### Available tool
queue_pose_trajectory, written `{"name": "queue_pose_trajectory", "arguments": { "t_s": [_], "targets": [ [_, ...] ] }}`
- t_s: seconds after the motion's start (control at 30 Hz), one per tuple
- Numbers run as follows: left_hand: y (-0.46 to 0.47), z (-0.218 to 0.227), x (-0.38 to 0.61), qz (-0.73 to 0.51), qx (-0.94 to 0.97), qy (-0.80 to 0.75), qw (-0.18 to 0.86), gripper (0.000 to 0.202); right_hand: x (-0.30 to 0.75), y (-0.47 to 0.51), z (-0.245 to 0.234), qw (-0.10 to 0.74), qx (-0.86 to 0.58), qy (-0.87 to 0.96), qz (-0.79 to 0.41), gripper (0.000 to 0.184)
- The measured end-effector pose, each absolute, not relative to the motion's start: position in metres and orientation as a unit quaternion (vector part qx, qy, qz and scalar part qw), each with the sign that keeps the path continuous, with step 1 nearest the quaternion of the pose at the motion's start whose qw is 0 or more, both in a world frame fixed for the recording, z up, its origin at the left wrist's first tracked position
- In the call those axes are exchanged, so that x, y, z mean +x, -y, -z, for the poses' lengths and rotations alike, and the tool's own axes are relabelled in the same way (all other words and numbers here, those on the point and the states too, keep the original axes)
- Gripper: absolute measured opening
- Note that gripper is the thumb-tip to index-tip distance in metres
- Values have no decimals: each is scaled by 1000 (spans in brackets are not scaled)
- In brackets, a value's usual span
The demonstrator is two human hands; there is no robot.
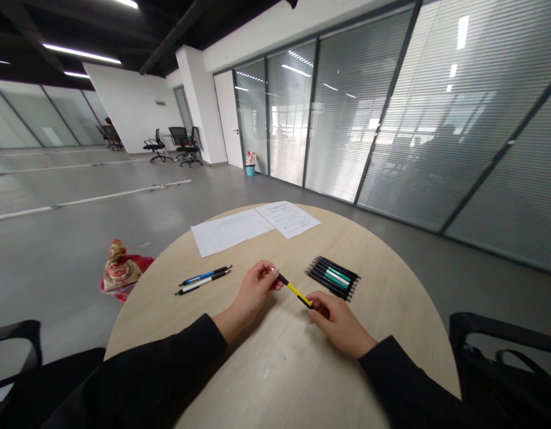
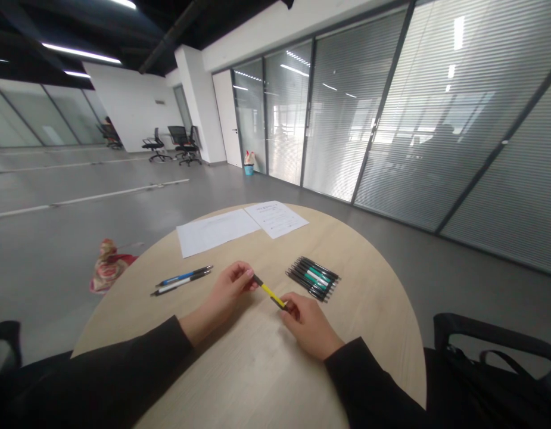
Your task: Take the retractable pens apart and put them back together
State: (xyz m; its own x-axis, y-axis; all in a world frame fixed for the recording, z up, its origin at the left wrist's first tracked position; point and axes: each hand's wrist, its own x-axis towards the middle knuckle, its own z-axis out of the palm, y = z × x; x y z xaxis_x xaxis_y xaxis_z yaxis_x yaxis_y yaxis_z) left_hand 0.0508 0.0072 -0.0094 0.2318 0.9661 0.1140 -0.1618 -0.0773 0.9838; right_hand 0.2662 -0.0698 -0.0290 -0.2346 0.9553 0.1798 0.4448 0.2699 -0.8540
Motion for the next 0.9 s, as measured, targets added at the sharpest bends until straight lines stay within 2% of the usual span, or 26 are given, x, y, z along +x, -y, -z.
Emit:
{"name": "queue_pose_trajectory", "arguments": {
  "t_s": [0.23, 0.4, 0.77, 0.9],
  "targets": [
    [14, 11, 11, -482, 594, -402, 503, 32, 254, 64, 29, 362, -493, 724, -317, 20],
    [21, 14, -10, -451, 594, -414, 522, 30, 250, 50, 25, 360, -488, 739, -292, 22],
    [22, 6, -17, -359, 638, -397, 553, 29, 262, 46, 46, 428, -488, 687, -327, 28],
    [20, 4, -19, -347, 665, -403, 525, 26, 263, 48, 47, 448, -492, 678, -312, 27]
  ]
}}
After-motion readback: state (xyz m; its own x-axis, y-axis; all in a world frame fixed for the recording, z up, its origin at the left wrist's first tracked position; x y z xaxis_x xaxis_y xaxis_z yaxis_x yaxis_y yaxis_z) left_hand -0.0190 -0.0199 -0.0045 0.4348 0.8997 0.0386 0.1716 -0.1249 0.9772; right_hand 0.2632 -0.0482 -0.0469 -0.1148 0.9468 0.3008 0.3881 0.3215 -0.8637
